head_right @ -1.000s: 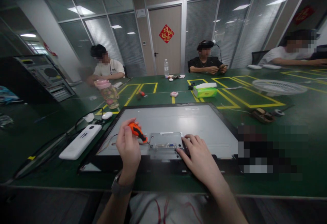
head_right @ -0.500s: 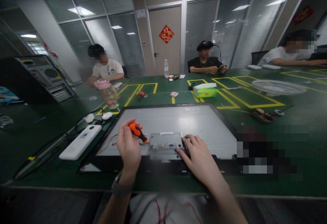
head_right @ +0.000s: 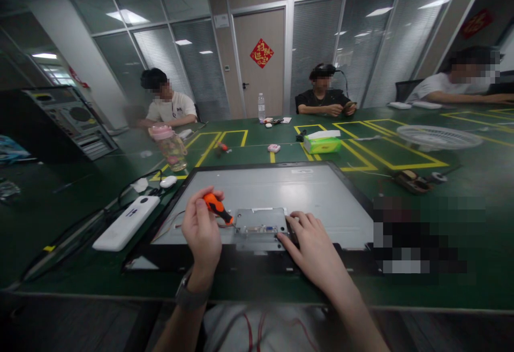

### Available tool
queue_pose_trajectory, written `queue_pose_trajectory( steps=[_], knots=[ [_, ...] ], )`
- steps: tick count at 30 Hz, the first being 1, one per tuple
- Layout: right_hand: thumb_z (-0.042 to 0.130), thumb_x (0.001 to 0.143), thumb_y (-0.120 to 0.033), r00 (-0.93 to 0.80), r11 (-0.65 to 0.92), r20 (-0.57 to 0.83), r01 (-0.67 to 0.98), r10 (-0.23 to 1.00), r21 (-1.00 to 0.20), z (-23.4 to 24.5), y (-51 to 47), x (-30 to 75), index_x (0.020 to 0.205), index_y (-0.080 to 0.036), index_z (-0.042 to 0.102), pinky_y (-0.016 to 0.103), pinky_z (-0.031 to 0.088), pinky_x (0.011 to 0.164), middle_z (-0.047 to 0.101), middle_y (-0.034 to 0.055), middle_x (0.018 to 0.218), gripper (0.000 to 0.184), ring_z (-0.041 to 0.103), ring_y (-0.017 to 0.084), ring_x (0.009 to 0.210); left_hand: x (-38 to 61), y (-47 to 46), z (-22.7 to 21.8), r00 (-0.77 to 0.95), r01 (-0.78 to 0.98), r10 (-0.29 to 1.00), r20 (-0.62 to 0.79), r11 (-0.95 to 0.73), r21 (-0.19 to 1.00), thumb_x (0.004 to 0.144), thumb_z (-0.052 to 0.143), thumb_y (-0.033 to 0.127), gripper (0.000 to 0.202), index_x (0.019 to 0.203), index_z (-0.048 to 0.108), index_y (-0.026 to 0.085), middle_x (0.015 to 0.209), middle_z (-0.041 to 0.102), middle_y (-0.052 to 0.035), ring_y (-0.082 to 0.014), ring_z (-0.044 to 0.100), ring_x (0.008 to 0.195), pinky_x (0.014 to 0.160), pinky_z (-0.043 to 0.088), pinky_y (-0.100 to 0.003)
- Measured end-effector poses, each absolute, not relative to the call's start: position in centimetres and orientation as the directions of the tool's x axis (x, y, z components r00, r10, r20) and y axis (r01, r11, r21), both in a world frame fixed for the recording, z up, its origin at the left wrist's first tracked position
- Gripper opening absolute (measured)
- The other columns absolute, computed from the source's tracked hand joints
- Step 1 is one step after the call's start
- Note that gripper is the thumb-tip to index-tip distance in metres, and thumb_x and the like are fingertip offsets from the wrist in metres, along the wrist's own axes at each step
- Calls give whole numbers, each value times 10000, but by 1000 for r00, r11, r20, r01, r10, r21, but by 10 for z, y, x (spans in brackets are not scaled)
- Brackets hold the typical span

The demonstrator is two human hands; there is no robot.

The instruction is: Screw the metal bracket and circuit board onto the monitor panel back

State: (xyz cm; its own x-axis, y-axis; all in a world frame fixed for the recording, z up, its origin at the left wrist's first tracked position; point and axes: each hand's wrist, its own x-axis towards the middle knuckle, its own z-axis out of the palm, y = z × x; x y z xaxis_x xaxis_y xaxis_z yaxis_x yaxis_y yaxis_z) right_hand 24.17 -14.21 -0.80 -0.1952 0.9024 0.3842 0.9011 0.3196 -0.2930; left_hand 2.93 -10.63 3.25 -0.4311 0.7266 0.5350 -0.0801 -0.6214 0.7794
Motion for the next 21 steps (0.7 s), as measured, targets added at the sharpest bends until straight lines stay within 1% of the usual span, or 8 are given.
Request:
queue_pose_trajectory(
  steps=[3, 5, 9, 11, 13, 16, 18, 21],
  knots=[
    [538, 953, -401, -187, 317, 397, 902, 898, -293, -8, -142, 242, 1152, -163, 658, 467, 509, 919, 653, 139, 1145, 332, 609, 303, 1040, 30, -106, 33, -390, -121, 752, 531, -614, 780, 977, 489, 416, 326, 996, 694, 162, 914, 717, -80, -167, 678, 859, 774, 538, -270],
    [542, 947, -406, -184, 320, 411, 901, 893, -294, -9, -142, 242, 1138, -182, 666, 463, 515, 906, 659, 130, 1135, 320, 615, 300, 1023, 30, -107, 35, -357, -96, 745, 563, -629, 772, 976, 495, 394, 304, 998, 700, 170, 937, 705, -81, -166, 672, 867, 782, 538, -271],
    [525, 954, -412, -185, 334, 433, 894, 882, -299, -10, -142, 242, 1128, -204, 671, 459, 522, 885, 665, 122, 1128, 309, 620, 294, 1005, 30, -107, 41, -357, 65, 625, 694, -725, 686, 866, 671, 280, 116, 907, 718, 183, 895, 597, -44, -132, 600, 781, 686, 511, -219],
    [516, 958, -418, -182, 333, 437, 894, 881, -299, -10, -142, 242, 1131, -208, 670, 463, 521, 882, 663, 121, 1130, 312, 618, 295, 1002, 29, -107, 41, -381, 100, 586, 716, -743, 662, 832, 700, 243, 76, 876, 719, 183, 883, 559, -35, -125, 571, 759, 658, 497, -209],
    [511, 960, -421, -182, 335, 444, 894, 877, -297, -11, -142, 241, 1129, -216, 670, 462, 519, 880, 663, 119, 1128, 310, 616, 294, 999, 29, -107, 39, -383, 46, 615, 689, -732, 680, 894, 617, 284, 152, 893, 724, 176, 932, 587, -57, -140, 588, 795, 697, 508, -232],
    [505, 964, -419, -182, 340, 455, 893, 872, -295, -11, -142, 242, 1126, -225, 670, 458, 516, 882, 661, 115, 1129, 302, 615, 292, 1001, 28, -107, 35, -335, -112, 732, 594, -656, 746, 979, 454, 330, 312, 998, 718, 166, 994, 655, -89, -169, 638, 873, 784, 521, -276],
    [511, 962, -416, -183, 339, 449, 892, 875, -298, -11, -142, 242, 1128, -220, 667, 456, 515, 885, 659, 116, 1129, 301, 614, 293, 1004, 29, -108, 34, -300, -164, 775, 555, -616, 771, 985, 454, 319, 296, 1060, 701, 174, 975, 676, -81, -167, 657, 873, 797, 524, -280],
    [519, 961, -411, -187, 337, 433, 892, 882, -301, -11, -142, 242, 1136, -208, 664, 462, 511, 897, 657, 121, 1134, 305, 609, 296, 1015, 30, -107, 36, -290, -101, 739, 609, -656, 748, 945, 551, 293, 202, 1030, 704, 193, 955, 649, -57, -138, 643, 793, 737, 524, -252]
  ],
)
